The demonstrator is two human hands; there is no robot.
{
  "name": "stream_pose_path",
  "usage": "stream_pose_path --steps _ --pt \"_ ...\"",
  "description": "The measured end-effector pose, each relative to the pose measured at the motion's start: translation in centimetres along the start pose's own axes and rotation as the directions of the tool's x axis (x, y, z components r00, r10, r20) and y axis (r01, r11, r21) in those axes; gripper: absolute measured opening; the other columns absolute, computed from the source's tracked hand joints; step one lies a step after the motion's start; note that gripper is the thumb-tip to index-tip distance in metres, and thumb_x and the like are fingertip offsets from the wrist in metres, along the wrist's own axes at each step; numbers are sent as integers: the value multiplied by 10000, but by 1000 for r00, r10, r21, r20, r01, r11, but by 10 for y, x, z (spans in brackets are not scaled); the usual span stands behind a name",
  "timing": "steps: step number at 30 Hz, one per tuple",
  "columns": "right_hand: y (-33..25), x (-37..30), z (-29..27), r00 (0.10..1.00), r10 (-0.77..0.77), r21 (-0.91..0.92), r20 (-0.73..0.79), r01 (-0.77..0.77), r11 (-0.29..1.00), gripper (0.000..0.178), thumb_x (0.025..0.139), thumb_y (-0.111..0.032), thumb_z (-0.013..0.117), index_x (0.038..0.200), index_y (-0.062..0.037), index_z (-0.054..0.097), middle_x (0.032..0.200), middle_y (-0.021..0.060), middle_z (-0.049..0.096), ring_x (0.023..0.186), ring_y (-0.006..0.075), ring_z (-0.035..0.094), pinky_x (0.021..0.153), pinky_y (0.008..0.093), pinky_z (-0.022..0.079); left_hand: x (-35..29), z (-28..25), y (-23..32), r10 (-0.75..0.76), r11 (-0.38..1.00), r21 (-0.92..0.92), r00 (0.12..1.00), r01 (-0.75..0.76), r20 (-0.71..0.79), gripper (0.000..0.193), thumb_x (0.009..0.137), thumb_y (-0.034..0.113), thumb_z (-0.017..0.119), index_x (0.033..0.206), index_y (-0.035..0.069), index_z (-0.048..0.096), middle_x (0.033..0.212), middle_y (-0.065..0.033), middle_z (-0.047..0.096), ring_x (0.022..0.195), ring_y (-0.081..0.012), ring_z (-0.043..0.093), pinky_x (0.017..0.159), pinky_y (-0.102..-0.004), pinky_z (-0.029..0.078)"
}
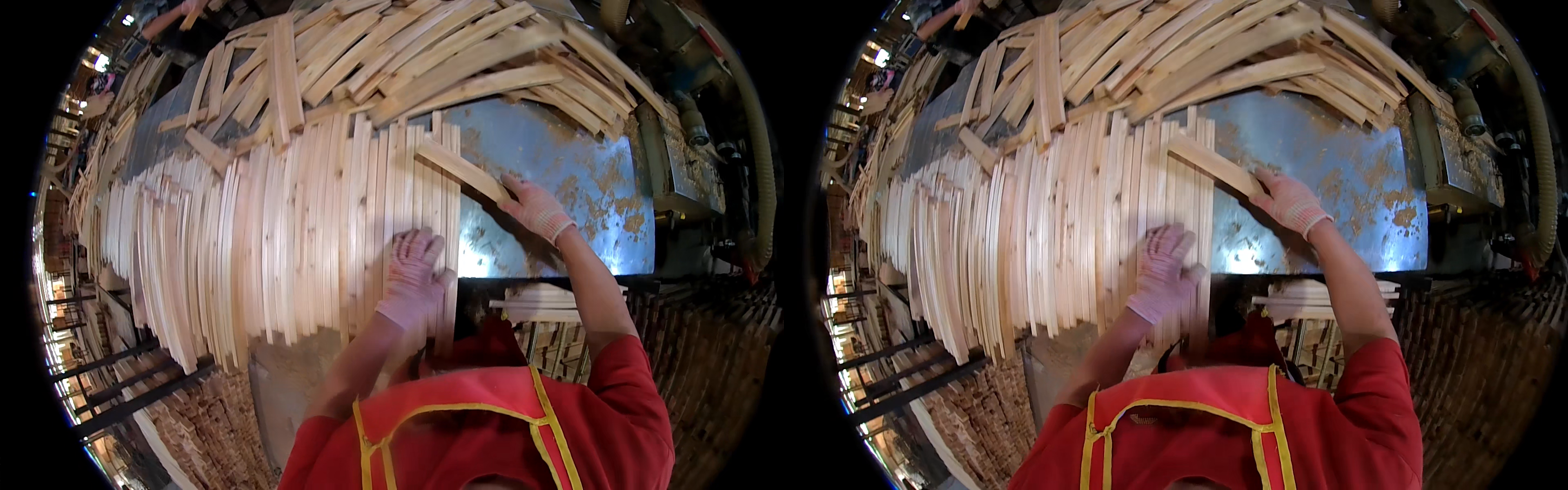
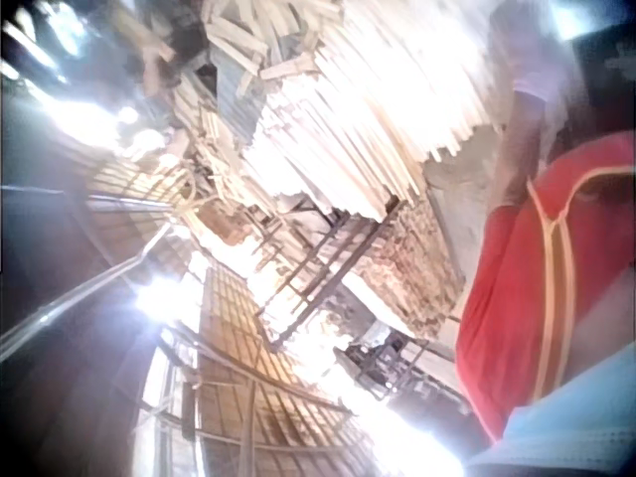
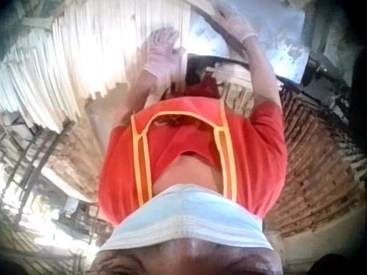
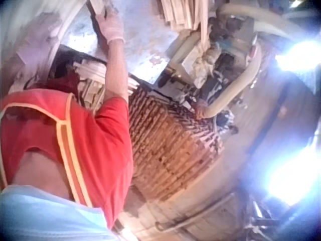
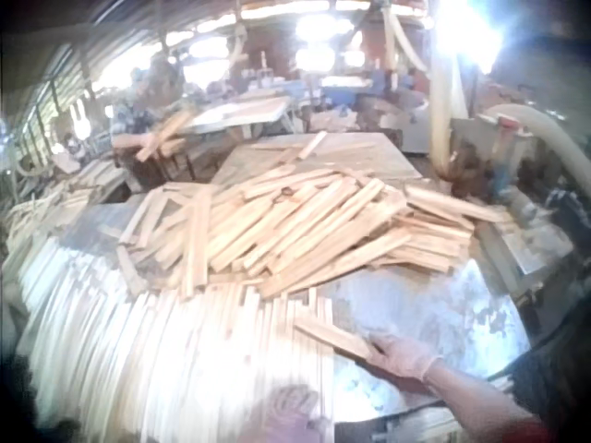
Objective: The person repeatedly picks up thin wooden planks from a disorganized pile on a metal table and stacks them neatly in a growing pile. They occasionally lift the entire stack to reposition it on the table. The task is performed by hand in a workshop environment.
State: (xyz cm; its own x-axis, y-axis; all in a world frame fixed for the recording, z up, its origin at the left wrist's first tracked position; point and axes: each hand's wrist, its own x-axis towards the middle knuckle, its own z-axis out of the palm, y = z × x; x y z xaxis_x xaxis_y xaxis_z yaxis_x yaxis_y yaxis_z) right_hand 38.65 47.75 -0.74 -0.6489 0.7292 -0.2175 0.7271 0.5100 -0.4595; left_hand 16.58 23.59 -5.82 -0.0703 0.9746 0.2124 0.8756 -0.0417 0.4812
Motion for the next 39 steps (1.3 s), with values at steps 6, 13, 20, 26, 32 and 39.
stream_pose_path --steps 6,13,20,26,32,39 --pt "-18 -6 -6 965 8 130 -263 27 991 601 1033 -450 626 1521 -102 578 1299 248 692 1192 415 658 1031 474 522 -130 -80 -9 -209 975 78 978 210 -17 566 839 260 822 1352 68 683 1430 -160 591 1344 -392 541 1169 -524 404" --pt "-16 -35 18 825 425 711 -372 -42 702 594 1087 -483 550 1420 -1 648 1227 178 724 1084 259 642 1008 369 497 -291 -81 -9 -593 751 -336 804 568 33 398 846 212 796 1223 95 744 1202 -142 674 1092 -346 668 938 -509 524" --pt "-57 -24 120 955 293 338 -45 -261 904 603 1036 -533 550 1340 -35 700 1270 268 724 1219 437 671 1078 478 487 -283 -12 -17 -810 93 -758 492 646 321 358 1008 349 719 1266 101 714 1056 -67 674 854 -198 613 737 -362 501" --pt "-21 -7 114 901 433 559 -29 -344 754 744 999 -548 615 1541 -42 548 1463 247 652 1363 404 613 1151 439 455 -248 -14 5 -446 295 -620 679 727 584 522 1046 373 684 1444 46 599 1139 -84 663 962 -208 618 849 -371 515" --pt "-7 17 64 953 278 409 122 -304 861 842 978 -557 662 1557 30 493 1473 276 631 1388 408 593 1157 442 458 -73 -34 -1 -629 527 -409 666 744 401 811 1015 432 694 1609 -28 387 1275 -175 622 1169 -303 621 1043 -402 503" --pt "-12 57 48 928 312 182 206 -349 919 860 899 -639 726 1451 11 611 1365 274 696 1299 430 649 1108 441 501 82 6 -29 -833 500 64 459 864 308 930 878 611 712 1510 -35 491 1448 -267 548 1336 -442 584 1121 -491 499"
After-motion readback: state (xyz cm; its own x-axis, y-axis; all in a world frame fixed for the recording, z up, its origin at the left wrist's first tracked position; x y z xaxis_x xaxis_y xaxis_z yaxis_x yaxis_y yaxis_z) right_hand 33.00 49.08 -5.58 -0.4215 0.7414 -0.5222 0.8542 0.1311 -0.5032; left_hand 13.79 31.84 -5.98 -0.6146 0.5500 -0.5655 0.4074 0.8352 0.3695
